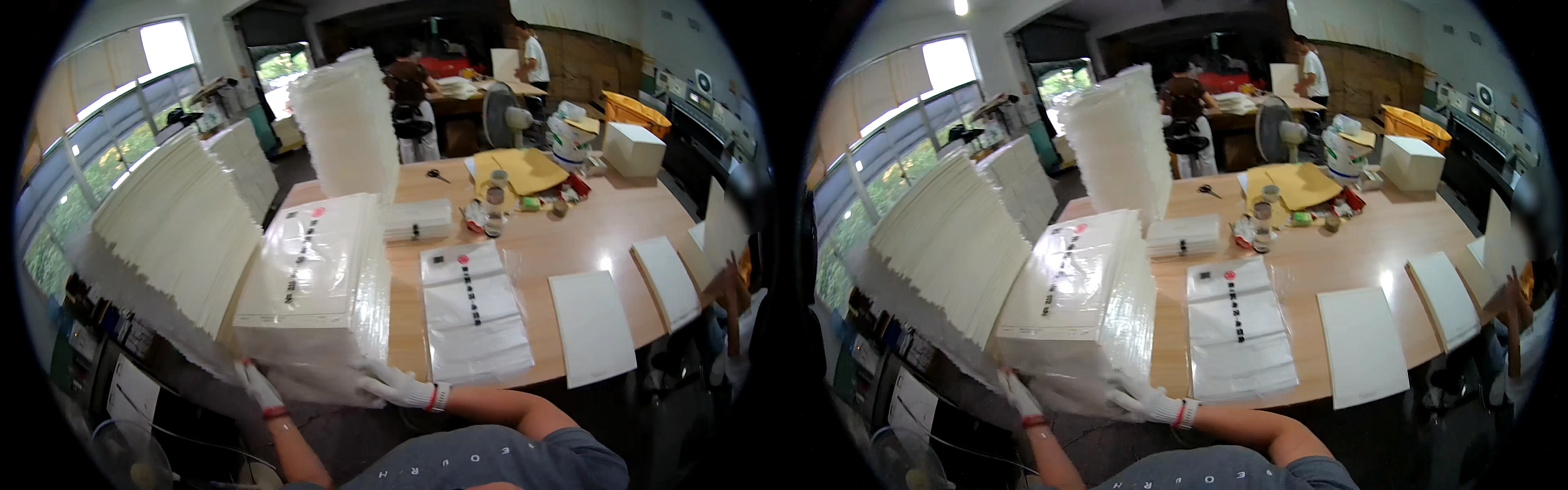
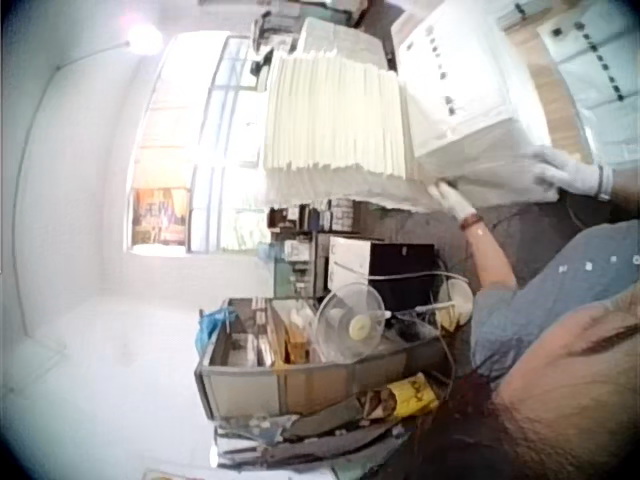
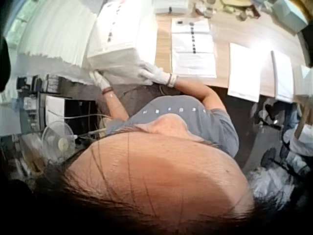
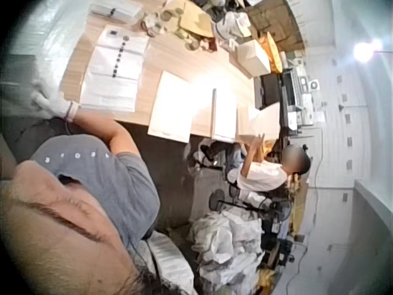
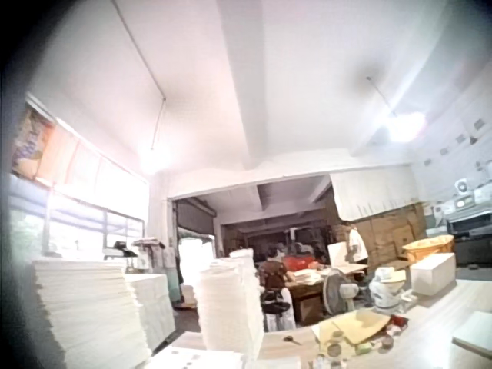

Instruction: The person repeatedly picks up white paper sheets, places them into clear plastic sleeves, and stacks the packaged items on the table. The person wears white gloves and works at a large table with stacks of paper and packaging materials.

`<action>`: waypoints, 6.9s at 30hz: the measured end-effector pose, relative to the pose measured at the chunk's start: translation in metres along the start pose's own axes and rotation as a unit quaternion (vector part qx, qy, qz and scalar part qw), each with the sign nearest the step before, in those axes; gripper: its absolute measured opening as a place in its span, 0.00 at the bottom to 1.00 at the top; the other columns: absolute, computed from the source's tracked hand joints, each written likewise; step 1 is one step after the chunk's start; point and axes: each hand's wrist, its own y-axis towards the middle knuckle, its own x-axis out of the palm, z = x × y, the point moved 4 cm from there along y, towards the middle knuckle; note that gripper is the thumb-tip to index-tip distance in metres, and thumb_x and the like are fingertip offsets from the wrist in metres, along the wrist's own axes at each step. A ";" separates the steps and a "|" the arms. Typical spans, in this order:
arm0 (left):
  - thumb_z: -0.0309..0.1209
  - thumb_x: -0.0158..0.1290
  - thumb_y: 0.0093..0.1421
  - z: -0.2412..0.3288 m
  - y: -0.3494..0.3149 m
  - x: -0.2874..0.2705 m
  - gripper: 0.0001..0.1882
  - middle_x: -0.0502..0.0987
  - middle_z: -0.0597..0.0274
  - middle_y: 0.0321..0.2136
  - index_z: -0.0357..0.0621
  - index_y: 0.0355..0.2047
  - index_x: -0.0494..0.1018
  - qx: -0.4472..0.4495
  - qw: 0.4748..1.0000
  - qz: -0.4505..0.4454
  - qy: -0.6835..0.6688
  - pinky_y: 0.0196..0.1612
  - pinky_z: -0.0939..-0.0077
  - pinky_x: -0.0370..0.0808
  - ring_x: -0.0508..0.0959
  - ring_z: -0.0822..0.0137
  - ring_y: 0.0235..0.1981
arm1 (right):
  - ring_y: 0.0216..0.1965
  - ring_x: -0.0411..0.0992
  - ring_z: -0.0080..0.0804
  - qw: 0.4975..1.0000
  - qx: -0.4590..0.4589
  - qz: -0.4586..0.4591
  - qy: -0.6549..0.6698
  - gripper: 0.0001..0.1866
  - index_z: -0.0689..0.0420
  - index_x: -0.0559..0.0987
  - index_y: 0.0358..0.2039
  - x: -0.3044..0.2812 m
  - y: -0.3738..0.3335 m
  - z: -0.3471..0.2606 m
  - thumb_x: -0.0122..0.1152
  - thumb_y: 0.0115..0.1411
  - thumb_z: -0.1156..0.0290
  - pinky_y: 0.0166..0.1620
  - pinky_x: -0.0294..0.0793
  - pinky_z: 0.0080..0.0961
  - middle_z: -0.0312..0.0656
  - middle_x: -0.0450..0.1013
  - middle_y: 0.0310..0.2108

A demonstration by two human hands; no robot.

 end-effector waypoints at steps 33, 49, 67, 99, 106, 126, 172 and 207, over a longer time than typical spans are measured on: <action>0.24 0.47 0.51 -0.228 -0.293 0.249 0.05 0.73 0.61 0.20 0.39 0.19 0.66 -0.095 0.607 -0.748 0.252 0.24 0.78 0.69 0.70 0.72 0.19 | 0.22 0.68 0.22 0.862 0.243 0.439 0.072 0.22 0.62 0.73 0.38 -0.192 -0.137 0.071 0.58 0.53 0.55 0.26 0.69 0.19 0.41 0.71 0.24; 0.29 0.49 0.53 -0.076 -0.283 0.356 0.09 0.74 0.57 0.24 0.40 0.34 0.67 0.115 0.709 -0.668 0.195 0.27 0.68 0.71 0.75 0.59 0.22 | 0.36 0.70 0.39 0.727 0.204 0.290 -0.588 0.09 0.60 0.72 0.36 -0.222 -0.086 0.084 0.53 0.52 0.77 0.41 0.70 0.28 0.46 0.70 0.32; 0.31 0.49 0.58 -0.098 -0.444 0.228 0.11 0.75 0.59 0.29 0.37 0.37 0.70 -0.228 0.530 -0.805 0.138 0.36 0.76 0.71 0.75 0.70 0.32 | 0.29 0.72 0.42 0.629 0.146 0.492 -0.583 0.06 0.55 0.76 0.26 -0.241 -0.358 0.000 0.59 0.48 0.68 0.32 0.71 0.34 0.44 0.72 0.25; 0.36 0.54 0.52 -0.150 -0.323 0.319 0.21 0.76 0.65 0.27 0.37 0.44 0.68 -0.291 0.584 -0.754 0.077 0.25 0.85 0.65 0.67 0.79 0.21 | 0.28 0.71 0.43 0.739 0.055 0.491 -0.458 0.05 0.58 0.75 0.25 -0.135 -0.322 -0.031 0.55 0.44 0.78 0.30 0.71 0.30 0.50 0.72 0.31; 0.30 0.51 0.52 -0.111 -0.381 0.314 0.11 0.75 0.61 0.24 0.37 0.34 0.70 0.161 0.664 -0.729 -0.033 0.30 0.72 0.70 0.72 0.64 0.23 | 0.36 0.72 0.45 0.702 0.393 0.255 -0.536 0.18 0.54 0.74 0.34 -0.174 -0.246 0.001 0.57 0.48 0.55 0.37 0.71 0.37 0.49 0.72 0.35; 0.29 0.48 0.53 -0.233 -0.279 0.284 0.22 0.73 0.52 0.37 0.46 0.50 0.62 0.310 0.788 -0.437 0.303 0.39 0.63 0.71 0.75 0.58 0.33 | 0.49 0.65 0.50 0.654 0.450 0.436 -0.423 0.32 0.61 0.66 0.51 -0.401 -0.155 0.084 0.28 0.59 0.47 0.51 0.61 0.39 0.58 0.69 0.43; 0.30 0.43 0.51 0.083 -0.253 0.162 0.10 0.71 0.59 0.22 0.40 0.16 0.65 0.133 0.770 -0.623 -0.039 0.22 0.75 0.67 0.68 0.68 0.18 | 0.39 0.69 0.26 0.903 0.014 0.350 0.248 0.23 0.62 0.65 0.51 -0.133 -0.177 0.030 0.50 0.56 0.66 0.41 0.70 0.23 0.39 0.68 0.41; 0.23 0.51 0.39 -0.202 -0.325 0.143 0.03 0.73 0.59 0.17 0.42 0.18 0.73 0.020 0.677 -0.598 0.428 0.26 0.72 0.71 0.74 0.64 0.21 | 0.20 0.65 0.18 0.741 0.099 0.656 -0.100 0.15 0.57 0.69 0.43 -0.485 -0.462 -0.082 0.49 0.61 0.61 0.23 0.66 0.17 0.33 0.67 0.25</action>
